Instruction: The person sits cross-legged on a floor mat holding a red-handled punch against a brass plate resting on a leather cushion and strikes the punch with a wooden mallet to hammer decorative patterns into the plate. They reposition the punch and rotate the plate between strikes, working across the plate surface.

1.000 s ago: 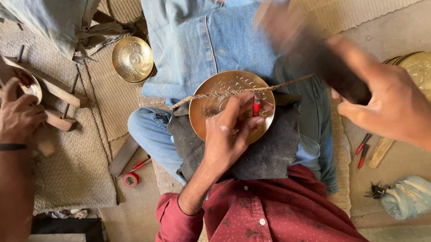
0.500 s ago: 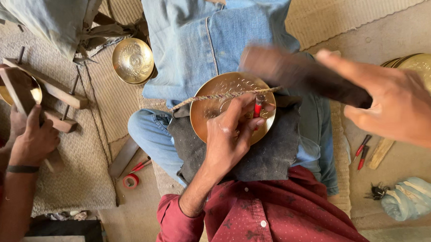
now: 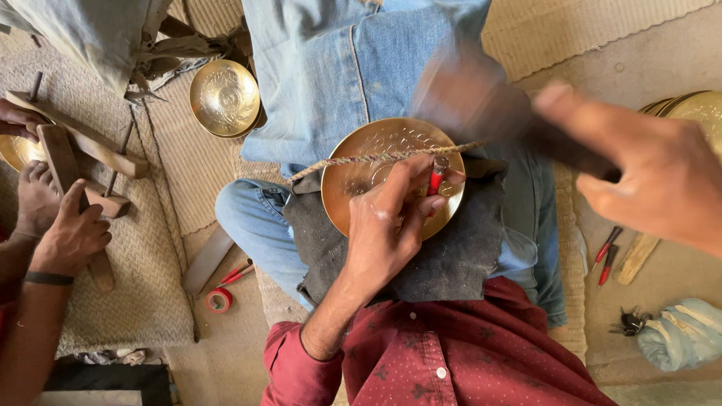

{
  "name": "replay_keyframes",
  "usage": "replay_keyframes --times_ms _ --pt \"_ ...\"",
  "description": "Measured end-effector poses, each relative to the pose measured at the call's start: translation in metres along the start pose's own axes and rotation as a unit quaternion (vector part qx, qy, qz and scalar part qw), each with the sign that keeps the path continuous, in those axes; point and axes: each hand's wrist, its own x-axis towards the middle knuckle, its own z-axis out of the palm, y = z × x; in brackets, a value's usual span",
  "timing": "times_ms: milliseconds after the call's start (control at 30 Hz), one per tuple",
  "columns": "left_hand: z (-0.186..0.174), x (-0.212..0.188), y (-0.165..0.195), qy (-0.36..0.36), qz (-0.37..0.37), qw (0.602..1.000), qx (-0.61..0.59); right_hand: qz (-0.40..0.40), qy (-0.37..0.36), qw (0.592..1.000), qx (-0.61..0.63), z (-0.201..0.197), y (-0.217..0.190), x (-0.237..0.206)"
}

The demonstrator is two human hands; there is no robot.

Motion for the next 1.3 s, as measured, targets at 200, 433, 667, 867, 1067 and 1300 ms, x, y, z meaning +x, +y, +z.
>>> replay_keyframes --times_ms 200,433,667,867,1067,1300 --pt "0.003 0.001 -0.003 0.006 -0.045 0.994 -0.098 0.046 0.016 0.998 -0.042 -0.004 -0.006 0.002" --pt "0.000 0.002 -0.002 -0.015 -0.029 0.998 -0.059 -0.118 0.110 0.987 -0.027 -0.017 -0.013 0.003" --pt "0.001 0.004 -0.001 0.009 -0.023 0.998 -0.049 -0.039 0.072 0.979 0.186 -0.010 -0.011 0.010" --pt "0.004 0.000 -0.002 0.015 -0.030 0.999 -0.033 -0.002 0.006 0.992 0.124 -0.012 -0.008 0.012" --pt "0.004 0.000 -0.002 0.021 -0.019 0.999 -0.020 -0.063 0.043 0.990 0.119 -0.014 -0.011 0.012" --pt "0.004 0.001 0.000 0.019 -0.039 0.999 -0.033 -0.017 -0.027 0.999 -0.040 -0.011 -0.008 0.009"
